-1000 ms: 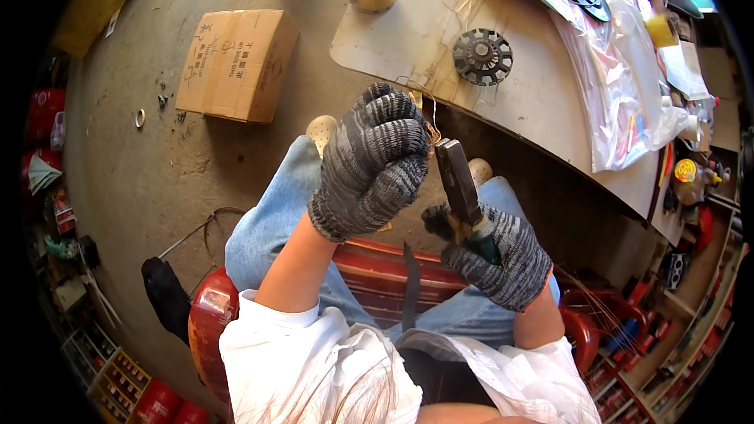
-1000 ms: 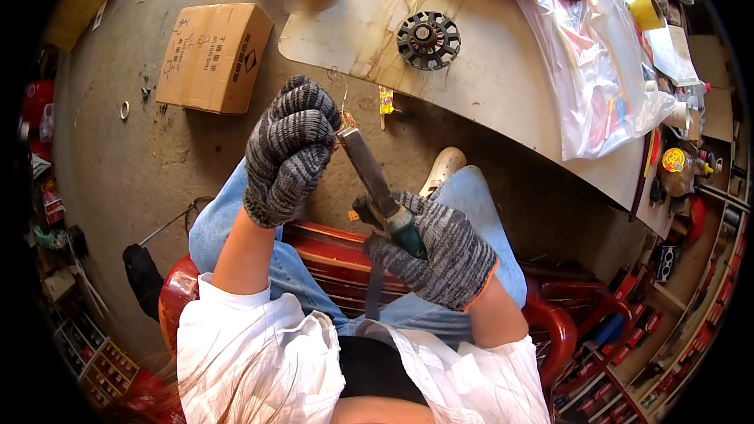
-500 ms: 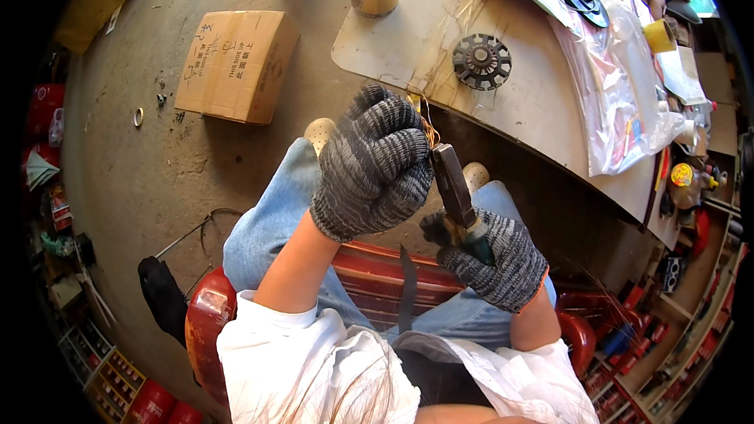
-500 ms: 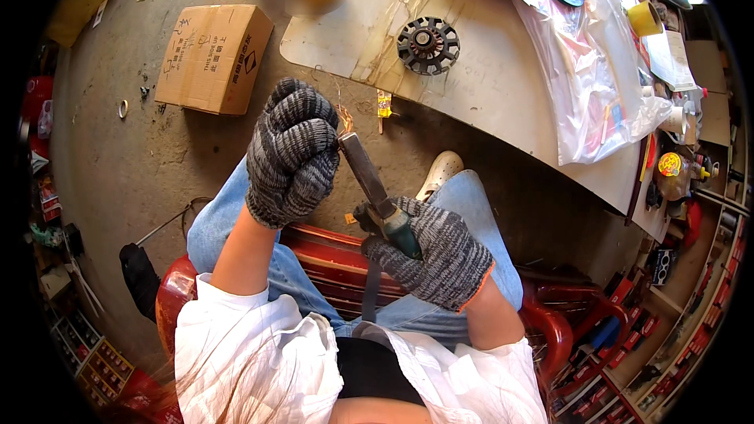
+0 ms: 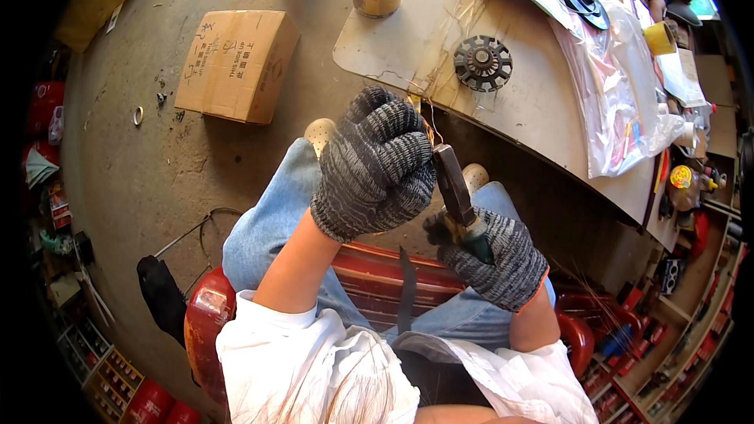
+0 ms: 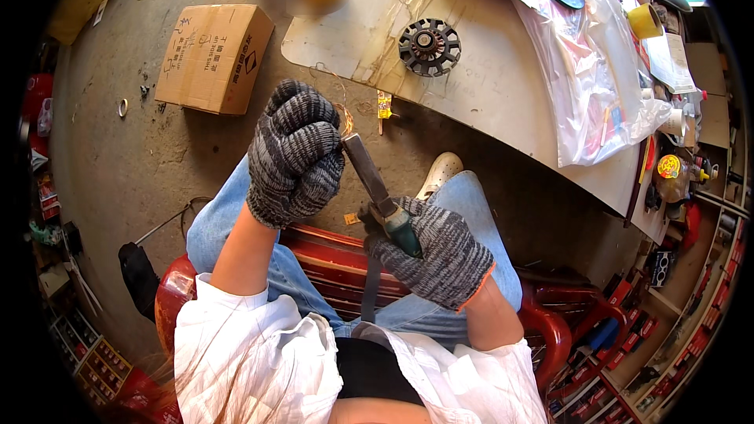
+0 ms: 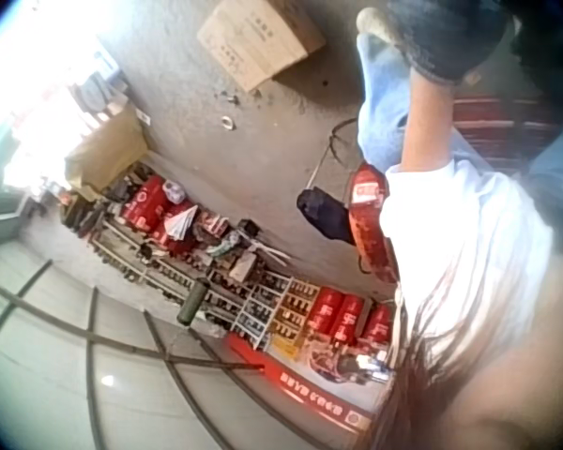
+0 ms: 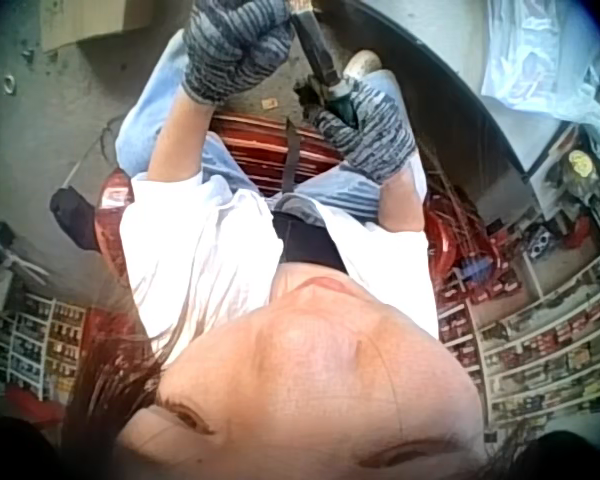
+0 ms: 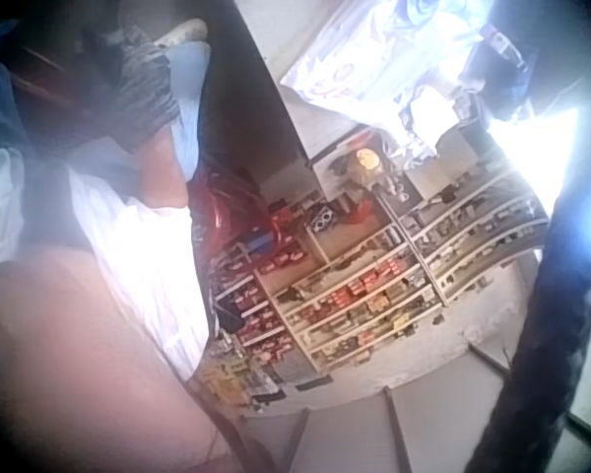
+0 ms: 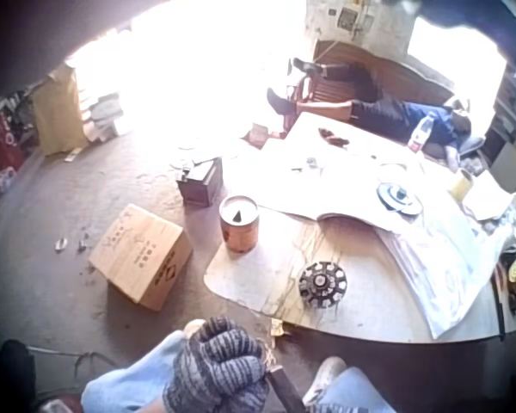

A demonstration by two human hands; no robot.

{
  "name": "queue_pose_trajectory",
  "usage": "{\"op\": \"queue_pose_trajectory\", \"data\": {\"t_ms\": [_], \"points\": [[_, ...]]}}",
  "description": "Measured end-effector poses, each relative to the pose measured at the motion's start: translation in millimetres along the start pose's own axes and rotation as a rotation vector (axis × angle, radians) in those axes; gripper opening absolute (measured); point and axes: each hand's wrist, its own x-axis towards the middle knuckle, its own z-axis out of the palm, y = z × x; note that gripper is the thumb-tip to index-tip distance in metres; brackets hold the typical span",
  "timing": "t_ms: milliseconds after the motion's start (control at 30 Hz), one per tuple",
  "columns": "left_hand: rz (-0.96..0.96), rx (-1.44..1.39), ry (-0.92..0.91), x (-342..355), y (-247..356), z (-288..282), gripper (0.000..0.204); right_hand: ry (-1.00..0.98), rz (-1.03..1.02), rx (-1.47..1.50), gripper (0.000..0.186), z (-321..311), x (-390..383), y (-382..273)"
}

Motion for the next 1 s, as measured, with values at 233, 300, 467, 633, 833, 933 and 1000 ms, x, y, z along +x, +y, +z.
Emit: {"op": "queue_pose_trajectory", "data": {"t_ms": [233,300,467,633,833,933,1000], "points": [[0.019,-0.005,-0.004,1,-1,0,0.011,0.081,0.098,0.089,0.026,7,3,2],[-0.006,-0.028,-0.001,1,0,1,0.011,0.098,0.143,0.07,0.024,6,3,-1],[-0.114,-0.277,0.014,-2,0,3,0.014,0.13,0.137,-0.025,0.02,6,5,-5],[-0.271,-0.537,0.084,-19,-1,9,0.015,0.2,0.036,-0.116,0.019,7,7,-4],[-0.593,-1.031,0.064,-31,0,10,0.021,0.247,-0.035,-0.222,0.019,6,8,2],[-0.566,-1.018,0.069,-30,0,10,0.023,0.235,-0.02,-0.154,0.021,5,13,4],[-0.565,-1.008,0.074,-29,2,8,0.025,0.226,-0.015,-0.106,0.024,6,14,5]]}}
